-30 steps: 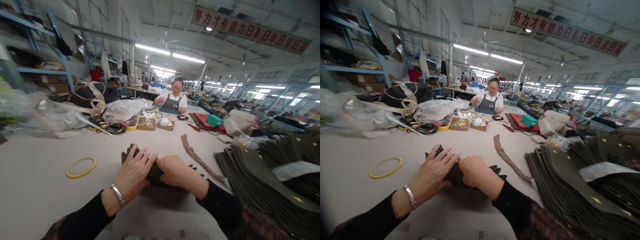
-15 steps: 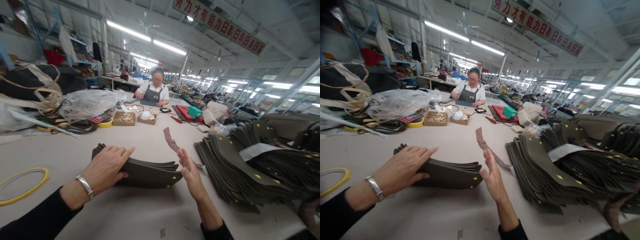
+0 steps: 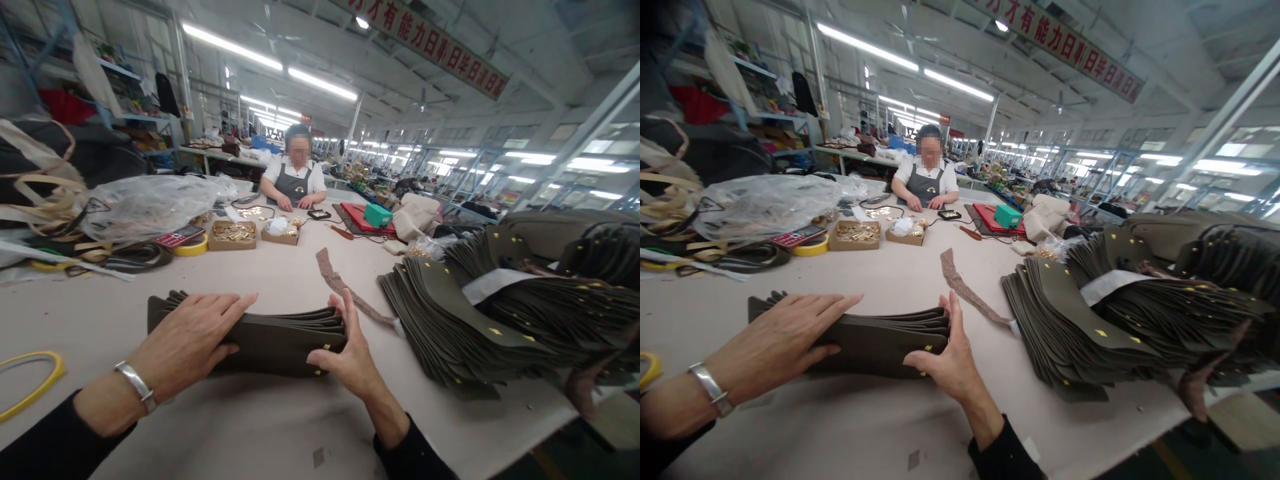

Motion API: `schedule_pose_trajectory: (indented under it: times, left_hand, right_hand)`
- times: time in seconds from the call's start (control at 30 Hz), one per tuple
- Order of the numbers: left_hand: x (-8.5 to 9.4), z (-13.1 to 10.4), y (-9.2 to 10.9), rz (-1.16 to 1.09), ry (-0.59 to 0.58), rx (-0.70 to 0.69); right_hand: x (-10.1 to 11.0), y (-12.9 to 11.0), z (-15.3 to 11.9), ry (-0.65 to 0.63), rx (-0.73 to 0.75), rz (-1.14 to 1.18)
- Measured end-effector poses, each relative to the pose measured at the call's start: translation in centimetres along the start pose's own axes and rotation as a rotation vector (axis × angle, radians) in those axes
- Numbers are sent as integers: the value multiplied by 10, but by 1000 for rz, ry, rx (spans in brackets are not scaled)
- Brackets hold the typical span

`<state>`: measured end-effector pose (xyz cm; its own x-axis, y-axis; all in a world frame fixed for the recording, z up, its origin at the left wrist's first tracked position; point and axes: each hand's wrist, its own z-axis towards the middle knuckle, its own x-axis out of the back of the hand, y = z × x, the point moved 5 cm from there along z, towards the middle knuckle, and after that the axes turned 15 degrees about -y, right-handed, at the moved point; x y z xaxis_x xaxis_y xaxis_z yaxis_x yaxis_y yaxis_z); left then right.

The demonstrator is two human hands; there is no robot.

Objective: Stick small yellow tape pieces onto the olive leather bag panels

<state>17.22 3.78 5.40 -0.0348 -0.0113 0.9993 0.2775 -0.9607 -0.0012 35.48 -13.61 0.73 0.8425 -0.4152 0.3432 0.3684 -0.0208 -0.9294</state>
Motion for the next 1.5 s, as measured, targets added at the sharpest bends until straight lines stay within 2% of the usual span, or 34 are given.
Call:
schedule_pose_trajectory:
  times: [0.1, 0.2, 0.27, 0.33, 0.4, 0.47, 0.6, 0.77, 0.83, 0.93, 1.03, 1.1, 1.2, 1.33, 1.5]
  left_hand:
    - [2, 0, 0, -27, -5, -21]
    - [10, -6, -13, -91, -11, -36]
    - [18, -14, -37, -199, 44, 18]
    - [22, -26, -69, -383, 139, 161]
    - [15, -38, -97, -627, 183, 310]
    - [-2, -43, -108, -853, 150, 352]
    - [-29, -40, -100, -1104, 193, 322]
    - [-40, -45, -91, -1238, 229, 187]
    - [-36, -53, -93, -1215, 235, 148]
    - [-14, -61, -97, -967, 247, 131]
    - [8, -58, -98, -776, 164, 79]
    - [13, -55, -104, -884, 168, 72]
    - [2, -58, -111, -1142, 275, 103]
    - [-26, -67, -91, -1276, 307, 69]
    - [-29, -72, -57, -1399, 472, 106]
  right_hand:
    - [-5, 11, 2, -32, -34, 78]
    - [-9, 15, 4, -19, -43, 83]
    - [-10, 14, 4, -1, -7, 49]
    - [-9, 16, 3, 3, 15, 22]
    - [-8, 22, 3, 15, 6, 8]
    - [-7, 30, 4, 26, -12, 19]
    - [-9, 38, 5, 27, -17, 105]
    - [-10, 33, 1, -23, 74, 66]
    - [-8, 32, 0, -46, 92, 12]
    - [-7, 31, 2, -68, 119, -49]
    - [-7, 28, 3, -71, 139, -64]
    - [-8, 29, 3, -37, 120, -57]
    - [-8, 34, 2, 33, 82, -10]
    - [-9, 40, 2, 4, 66, 15]
    - [-12, 36, 1, 63, 9, 36]
